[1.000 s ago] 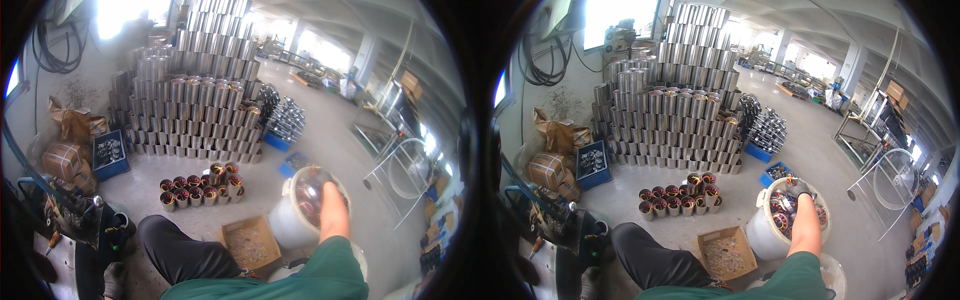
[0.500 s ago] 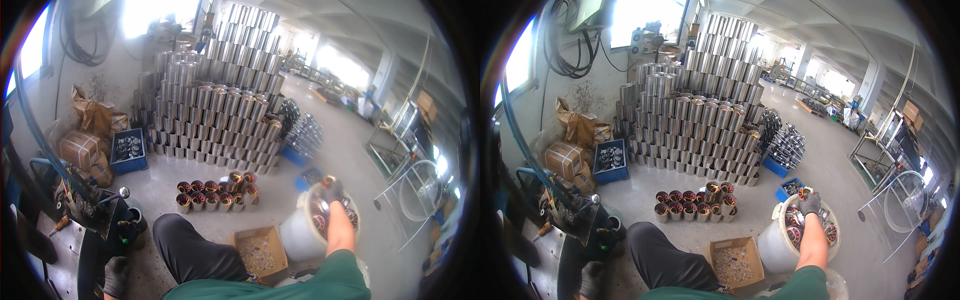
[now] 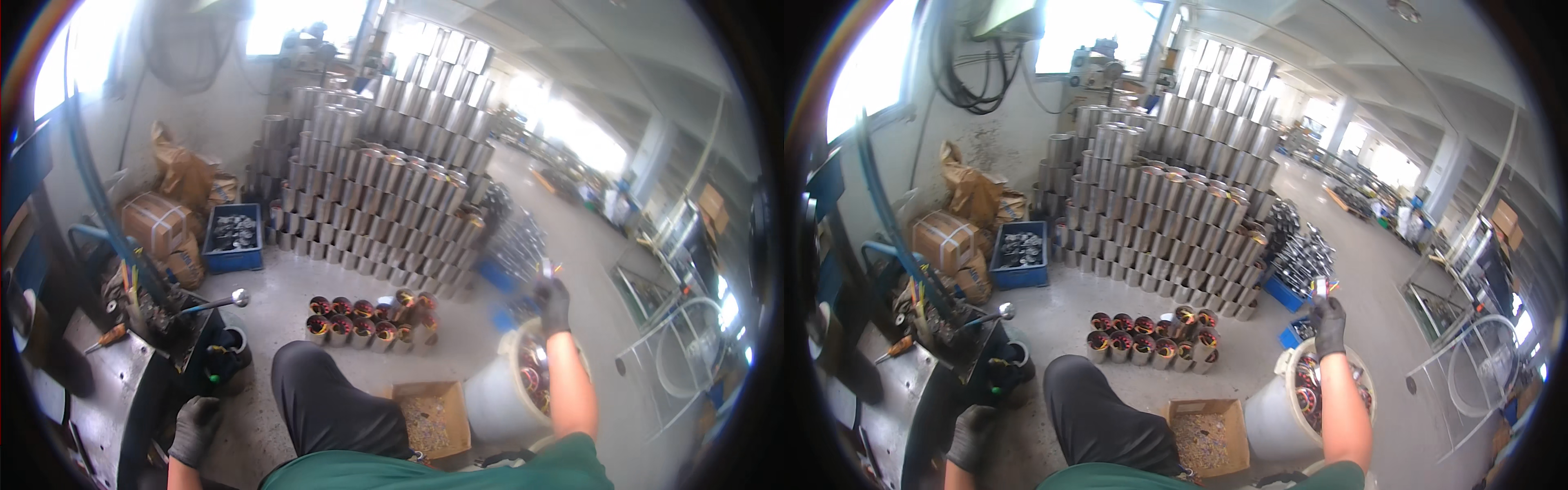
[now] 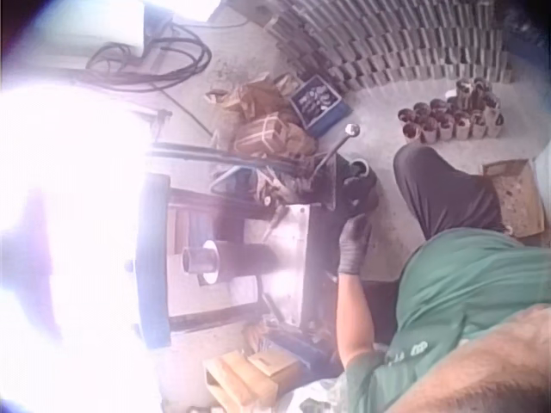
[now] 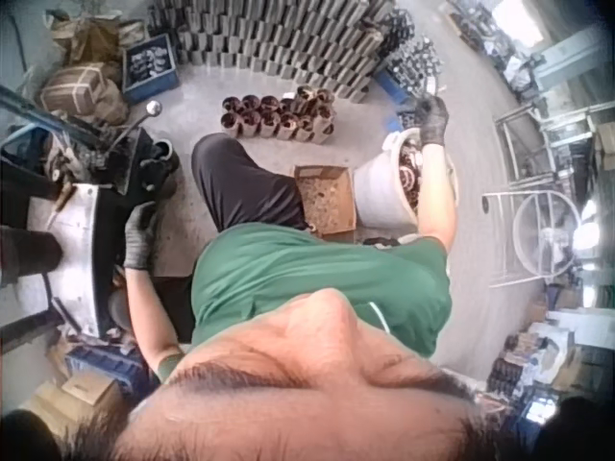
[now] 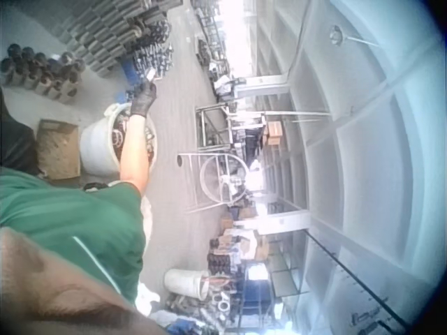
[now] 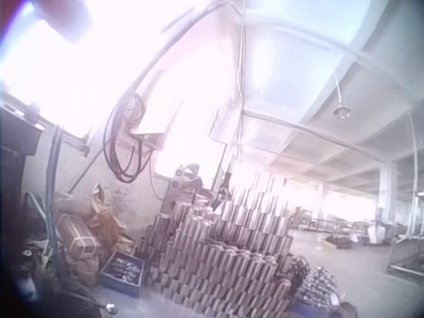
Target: The person places a metal casing into a hydraulic press, inserts an internal motor component with wiring, and operates the press to secure the parts together. The person then removes the assembled unit, uses a thin tool to arrange the wires, and places the unit into a container with other completed motors.
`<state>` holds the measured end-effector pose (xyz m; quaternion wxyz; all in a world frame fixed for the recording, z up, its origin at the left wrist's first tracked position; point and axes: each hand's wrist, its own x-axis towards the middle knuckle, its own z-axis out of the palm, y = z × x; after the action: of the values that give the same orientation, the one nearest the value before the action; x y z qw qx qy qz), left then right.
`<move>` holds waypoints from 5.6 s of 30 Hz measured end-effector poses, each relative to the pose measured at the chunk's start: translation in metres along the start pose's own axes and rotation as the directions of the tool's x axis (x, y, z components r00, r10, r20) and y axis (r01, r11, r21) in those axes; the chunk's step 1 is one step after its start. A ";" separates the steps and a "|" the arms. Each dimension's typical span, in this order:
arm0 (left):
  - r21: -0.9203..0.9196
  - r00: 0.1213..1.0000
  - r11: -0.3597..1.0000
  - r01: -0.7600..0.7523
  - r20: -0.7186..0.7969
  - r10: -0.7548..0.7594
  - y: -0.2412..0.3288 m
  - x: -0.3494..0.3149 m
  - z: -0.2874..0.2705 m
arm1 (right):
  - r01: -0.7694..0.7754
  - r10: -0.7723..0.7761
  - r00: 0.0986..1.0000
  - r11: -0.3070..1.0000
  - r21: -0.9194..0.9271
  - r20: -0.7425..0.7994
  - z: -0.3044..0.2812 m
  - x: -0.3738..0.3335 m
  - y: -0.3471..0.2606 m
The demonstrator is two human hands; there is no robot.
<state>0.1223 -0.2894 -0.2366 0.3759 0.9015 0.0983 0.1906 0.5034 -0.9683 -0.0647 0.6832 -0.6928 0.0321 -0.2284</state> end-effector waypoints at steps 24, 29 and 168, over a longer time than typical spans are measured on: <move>-0.849 0.858 0.520 -0.091 -0.331 -0.392 0.013 -0.054 -0.075 | -0.415 0.047 -0.502 0.863 -0.288 0.864 0.492 -0.467 -0.035; -0.729 0.738 0.676 -0.109 -0.515 -0.436 -0.015 -0.056 -0.047 | -0.691 -0.031 -0.602 0.521 -0.501 0.798 0.498 -0.501 -0.015; -0.615 0.677 0.466 0.636 0.154 -0.720 -0.050 -0.074 0.022 | -0.184 0.460 0.880 0.090 -0.979 -0.122 0.008 -0.208 0.365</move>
<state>0.0631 -0.2925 -0.3064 0.6882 0.5945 0.4029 0.1034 0.4178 -0.9097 -0.4719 0.1112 -0.9592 0.2476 0.0790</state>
